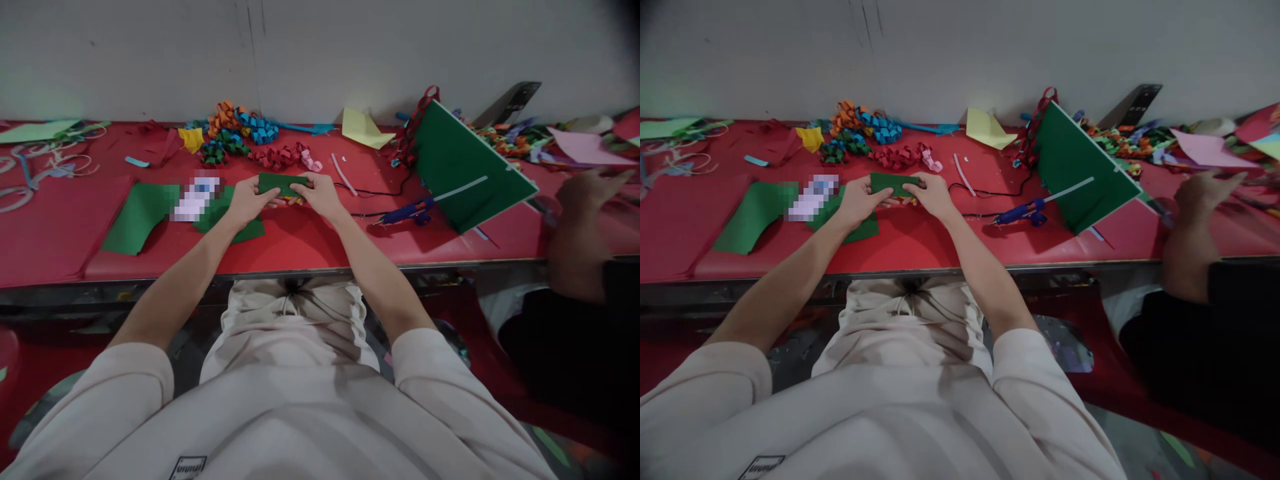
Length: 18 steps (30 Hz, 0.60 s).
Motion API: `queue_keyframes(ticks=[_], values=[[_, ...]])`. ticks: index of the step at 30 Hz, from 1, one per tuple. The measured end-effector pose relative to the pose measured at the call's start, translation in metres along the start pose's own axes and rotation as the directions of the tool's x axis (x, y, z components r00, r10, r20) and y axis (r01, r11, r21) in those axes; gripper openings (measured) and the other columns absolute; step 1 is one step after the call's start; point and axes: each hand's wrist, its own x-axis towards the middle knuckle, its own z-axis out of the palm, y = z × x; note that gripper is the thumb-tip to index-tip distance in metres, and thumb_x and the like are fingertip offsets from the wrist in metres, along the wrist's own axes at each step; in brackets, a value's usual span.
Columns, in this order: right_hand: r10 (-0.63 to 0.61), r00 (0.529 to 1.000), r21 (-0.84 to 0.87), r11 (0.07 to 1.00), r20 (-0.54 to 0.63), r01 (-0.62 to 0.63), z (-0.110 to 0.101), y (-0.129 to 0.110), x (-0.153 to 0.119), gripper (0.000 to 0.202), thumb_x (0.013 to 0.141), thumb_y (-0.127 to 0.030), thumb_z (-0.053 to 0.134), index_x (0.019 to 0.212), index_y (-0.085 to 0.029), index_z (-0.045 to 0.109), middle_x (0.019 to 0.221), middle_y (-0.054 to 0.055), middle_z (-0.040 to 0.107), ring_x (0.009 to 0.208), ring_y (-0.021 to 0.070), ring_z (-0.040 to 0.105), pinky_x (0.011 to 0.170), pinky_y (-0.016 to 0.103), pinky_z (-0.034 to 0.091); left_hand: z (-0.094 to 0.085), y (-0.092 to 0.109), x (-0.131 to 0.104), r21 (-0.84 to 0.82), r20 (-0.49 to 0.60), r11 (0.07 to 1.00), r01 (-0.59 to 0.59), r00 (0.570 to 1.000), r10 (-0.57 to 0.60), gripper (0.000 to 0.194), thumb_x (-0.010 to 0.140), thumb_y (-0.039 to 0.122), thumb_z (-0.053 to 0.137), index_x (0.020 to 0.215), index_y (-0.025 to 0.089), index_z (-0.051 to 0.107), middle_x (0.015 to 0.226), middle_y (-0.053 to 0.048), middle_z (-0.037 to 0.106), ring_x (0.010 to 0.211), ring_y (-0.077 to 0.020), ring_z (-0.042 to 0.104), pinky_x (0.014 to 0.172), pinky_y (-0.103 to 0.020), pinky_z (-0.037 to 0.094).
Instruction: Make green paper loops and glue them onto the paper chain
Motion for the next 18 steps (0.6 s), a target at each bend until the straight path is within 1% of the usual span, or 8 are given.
queue_keyframes(ticks=[3,5,7,11,13,15,18], values=[[-0.035,0.999,-0.018,0.999,0.03,0.036,0.0023,-0.0015,-0.003,0.027,0.088,-0.042,0.073,0.098,-0.02,0.063,0.075,0.001,0.072,0.062,0.0147,0.07,0.056,0.025,0.053,0.0022,-0.0001,-0.0008,0.019,-0.041,0.999,-0.035,0.999,0.036,0.03,0.08,0.03,0.08,0.103,0.014,0.07,0.093,-0.011,0.079,0.078,-0.023,0.079,0.07,-0.03,0.067],[-0.054,0.998,-0.028,0.998,0.039,0.055,0.0043,-0.0015,-0.0039,0.035,0.084,-0.043,0.076,0.106,-0.02,0.062,0.077,0.0,0.071,0.062,0.0146,0.069,0.057,0.026,0.053,0.0035,-0.0009,-0.0004,0.024,-0.067,0.999,-0.049,0.996,0.05,0.029,0.08,0.03,0.08,0.102,0.014,0.069,0.096,-0.011,0.079,0.078,-0.0226,0.079,0.072,-0.031,0.067],[-0.046,0.998,-0.032,0.998,0.036,0.047,0.0056,-0.0006,-0.0031,0.041,0.083,-0.041,0.078,0.112,-0.02,0.059,0.075,0.0,0.071,0.062,0.0156,0.07,0.057,0.026,0.053,0.004,-0.002,0.0007,0.019,-0.074,0.999,-0.043,0.996,0.044,0.03,0.081,0.032,0.08,0.101,0.014,0.068,0.095,-0.01,0.079,0.078,-0.0225,0.079,0.072,-0.031,0.067],[0.017,0.996,0.027,0.999,0.093,-0.02,0.0039,0.0021,0.0012,0.041,0.086,-0.043,0.074,0.116,-0.02,0.057,0.076,0.002,0.074,0.067,0.0174,0.074,0.056,0.025,0.053,0.0016,-0.0036,0.0034,0.001,-0.063,1.0,-0.014,0.998,0.014,0.033,0.086,0.042,0.076,0.102,0.015,0.066,0.087,-0.01,0.078,0.082,-0.0252,0.08,0.072,-0.032,0.066],[0.027,0.992,0.063,0.997,0.124,-0.035,0.0016,0.0026,0.0021,0.041,0.088,-0.044,0.073,0.116,-0.019,0.057,0.08,0.003,0.075,0.067,0.0167,0.075,0.055,0.023,0.053,-0.0006,-0.0036,0.0041,-0.012,-0.041,1.0,-0.01,0.999,0.01,0.034,0.088,0.044,0.074,0.104,0.016,0.066,0.085,-0.01,0.077,0.084,-0.0258,0.08,0.072,-0.033,0.066],[0.017,0.99,0.078,0.997,0.137,-0.028,-0.0006,0.0027,0.0017,0.04,0.089,-0.046,0.072,0.116,-0.02,0.058,0.083,0.003,0.075,0.067,0.0159,0.075,0.056,0.023,0.054,-0.0026,-0.0032,0.0042,-0.031,-0.023,1.0,0.004,1.0,-0.005,0.032,0.088,0.041,0.073,0.108,0.017,0.065,0.084,-0.009,0.078,0.084,-0.0254,0.08,0.071,-0.032,0.066],[-0.025,0.991,0.083,0.996,0.132,0.014,-0.0028,0.0031,0.0007,0.035,0.09,-0.049,0.07,0.109,-0.02,0.062,0.086,0.004,0.076,0.068,0.0159,0.075,0.056,0.023,0.054,-0.0045,-0.0025,0.0038,-0.058,-0.026,0.998,0.039,0.999,-0.04,0.028,0.087,0.031,0.071,0.111,0.018,0.064,0.086,-0.008,0.078,0.083,-0.0239,0.08,0.07,-0.03,0.066]])
